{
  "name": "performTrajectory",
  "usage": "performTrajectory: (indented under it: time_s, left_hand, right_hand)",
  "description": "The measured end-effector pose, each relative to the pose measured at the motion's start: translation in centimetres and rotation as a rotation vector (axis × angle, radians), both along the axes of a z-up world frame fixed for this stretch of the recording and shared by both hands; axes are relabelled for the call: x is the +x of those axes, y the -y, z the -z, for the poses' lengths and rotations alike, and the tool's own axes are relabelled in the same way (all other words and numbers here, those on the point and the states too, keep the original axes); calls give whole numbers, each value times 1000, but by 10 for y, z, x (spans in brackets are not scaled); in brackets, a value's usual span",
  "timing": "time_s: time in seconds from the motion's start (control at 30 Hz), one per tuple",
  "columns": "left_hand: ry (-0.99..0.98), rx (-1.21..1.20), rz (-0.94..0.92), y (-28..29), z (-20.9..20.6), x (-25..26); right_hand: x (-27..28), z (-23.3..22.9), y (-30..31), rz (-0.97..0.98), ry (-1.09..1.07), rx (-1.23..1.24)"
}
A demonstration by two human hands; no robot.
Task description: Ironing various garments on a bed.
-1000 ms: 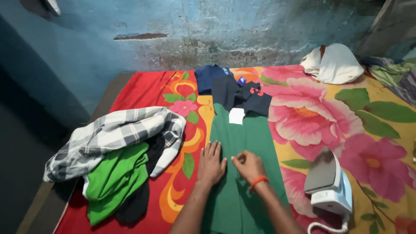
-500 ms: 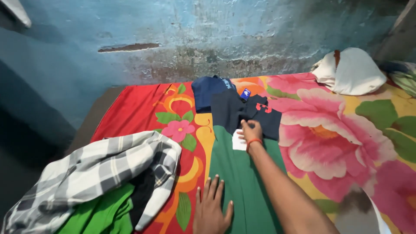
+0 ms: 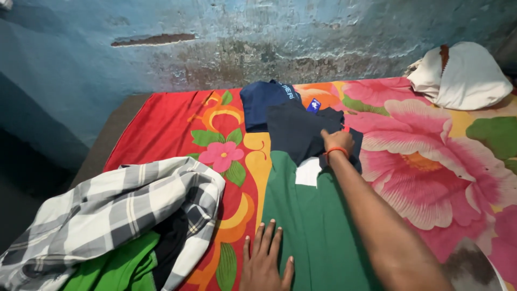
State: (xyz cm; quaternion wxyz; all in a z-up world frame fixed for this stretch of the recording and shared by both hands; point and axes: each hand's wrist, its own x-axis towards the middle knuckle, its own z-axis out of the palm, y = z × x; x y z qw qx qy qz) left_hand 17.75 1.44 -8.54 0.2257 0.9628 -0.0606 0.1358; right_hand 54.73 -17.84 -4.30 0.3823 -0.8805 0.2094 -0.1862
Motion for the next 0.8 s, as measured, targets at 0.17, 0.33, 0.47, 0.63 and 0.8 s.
performTrajectory:
  time_s: [0.17,0.33,0.47,0.63,0.8]
  left_hand:
    - [-20,-16,-5,3,-19,-6]
    - [-81,-32,-30,6,-38,-9]
    - [-82,-28,-36,8,-39,-11]
    - [-91,-11,-30,7,-37,-10]
    - [-98,-34,-28,6,-36,-8]
  right_hand:
    - [-10,-15,4,-65,-47,215]
    - [-1,-25,19,-156,-127,431]
    - [31,-3,43,-425,-293,396]
    - [25,-4,51,-298,-313,334]
    - [-12,-24,49,-280,-234,104]
